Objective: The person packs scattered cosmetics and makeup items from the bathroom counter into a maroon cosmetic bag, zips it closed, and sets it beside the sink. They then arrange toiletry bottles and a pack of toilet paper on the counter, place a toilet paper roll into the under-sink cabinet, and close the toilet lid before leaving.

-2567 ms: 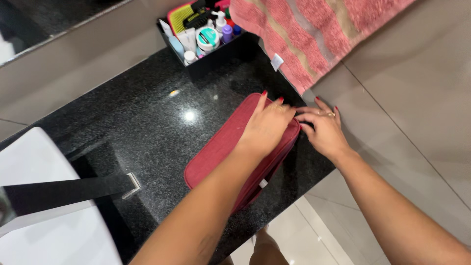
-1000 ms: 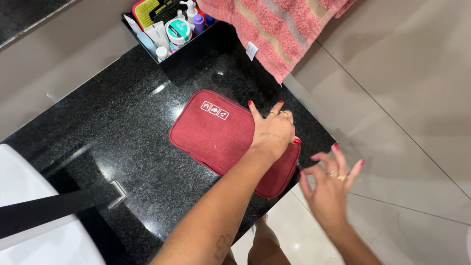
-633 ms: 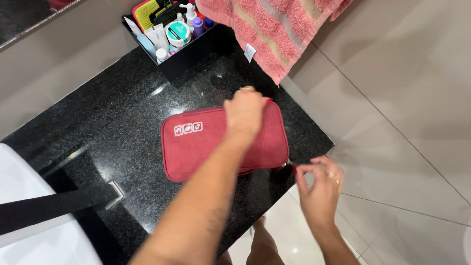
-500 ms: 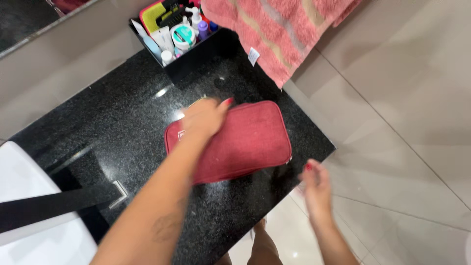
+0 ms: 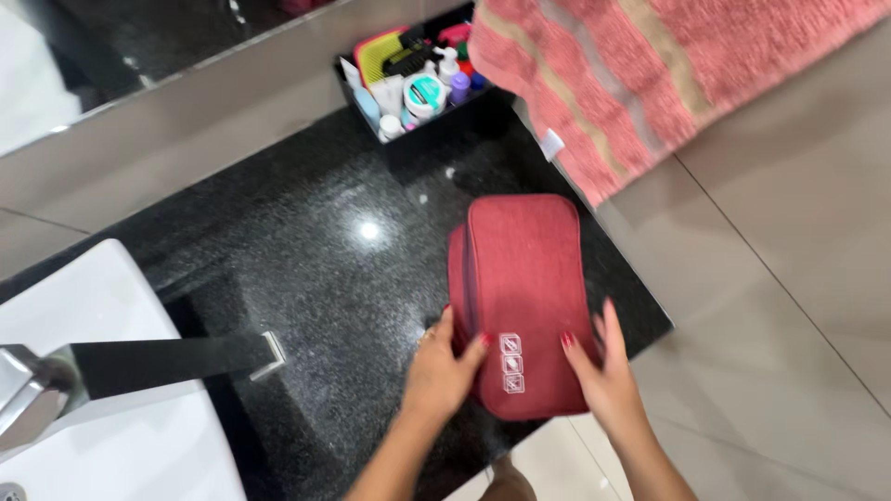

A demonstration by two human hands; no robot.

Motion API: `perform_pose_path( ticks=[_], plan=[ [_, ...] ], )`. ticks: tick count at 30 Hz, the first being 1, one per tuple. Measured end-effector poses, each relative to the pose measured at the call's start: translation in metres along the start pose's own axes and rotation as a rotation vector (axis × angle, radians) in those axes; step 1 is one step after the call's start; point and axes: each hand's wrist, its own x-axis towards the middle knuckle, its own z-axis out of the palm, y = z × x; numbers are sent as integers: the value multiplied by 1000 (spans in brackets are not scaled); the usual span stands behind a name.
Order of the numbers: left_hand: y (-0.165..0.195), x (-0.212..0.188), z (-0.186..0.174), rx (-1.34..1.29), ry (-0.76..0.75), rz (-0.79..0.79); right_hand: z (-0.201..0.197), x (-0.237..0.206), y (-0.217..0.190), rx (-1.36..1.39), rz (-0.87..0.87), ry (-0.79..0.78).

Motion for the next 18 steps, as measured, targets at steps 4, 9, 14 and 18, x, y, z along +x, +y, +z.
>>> perform_pose_path(
  ticks=[4,9,14,18],
  plan=[
    [9,6,36,-182,99,218,-11,-25,2,125,583,127],
    [35,28,61,-247,95,210,-25,9,4,370,453,223],
    [83,45,89,-349,91,148,-68,73,-3,511,398,247],
    [115,63,103,-412,156,201,-88,111,-10,742,255,146]
  ],
)
